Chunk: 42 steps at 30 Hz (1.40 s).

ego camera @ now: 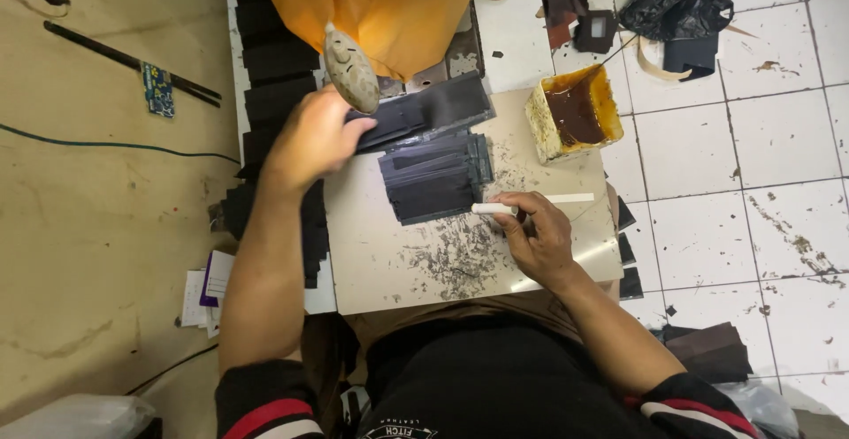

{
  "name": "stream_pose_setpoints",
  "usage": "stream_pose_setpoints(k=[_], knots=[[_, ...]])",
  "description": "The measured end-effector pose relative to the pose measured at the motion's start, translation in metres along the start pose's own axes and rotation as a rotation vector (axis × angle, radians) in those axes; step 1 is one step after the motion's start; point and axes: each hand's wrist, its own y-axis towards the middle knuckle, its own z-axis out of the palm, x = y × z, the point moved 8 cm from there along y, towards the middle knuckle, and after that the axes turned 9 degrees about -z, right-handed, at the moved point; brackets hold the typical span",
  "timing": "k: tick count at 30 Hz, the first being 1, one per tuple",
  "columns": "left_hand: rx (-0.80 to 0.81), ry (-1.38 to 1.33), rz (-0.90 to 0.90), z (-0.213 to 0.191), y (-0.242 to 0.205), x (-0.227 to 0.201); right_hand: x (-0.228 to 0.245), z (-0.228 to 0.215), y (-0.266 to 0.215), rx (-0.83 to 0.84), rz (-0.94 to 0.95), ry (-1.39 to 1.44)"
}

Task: Applying glue to the edges of small leather pieces and stacking them on a workbench.

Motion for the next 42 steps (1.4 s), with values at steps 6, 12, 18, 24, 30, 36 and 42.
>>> stream_pose_setpoints(k=[6, 12, 18, 24, 30, 36, 42], knots=[[0.015, 0.070, 0.007, 0.056, 0.030, -0.001, -0.005, -0.002, -0.003, -0.007, 0.005, 0.005], [-0.018, 0.155, 0.026, 0.032, 0.019, -0.003, 0.000, -0.001, 0.004, 0.008, -0.018, -0.008], [-0.043, 0.115, 0.074, 0.029, 0.014, -0.011, -0.004, 0.001, -0.001, 0.035, -0.029, -0.023], [-0.081, -0.112, 0.140, 0.010, 0.014, -0.004, 0.001, 0.000, 0.004, 0.028, -0.045, -0.021], [-0.144, -0.291, 0.116, -0.017, 0.005, -0.024, 0.000, 0.001, 0.003, 0.026, -0.021, -0.031], [-0.078, -0.125, 0.085, 0.034, 0.040, -0.054, 0.004, 0.002, 0.006, 0.021, -0.030, -0.044], [0.028, 0.007, -0.016, 0.076, 0.084, -0.030, 0.005, 0.001, 0.008, 0.003, -0.044, -0.051]])
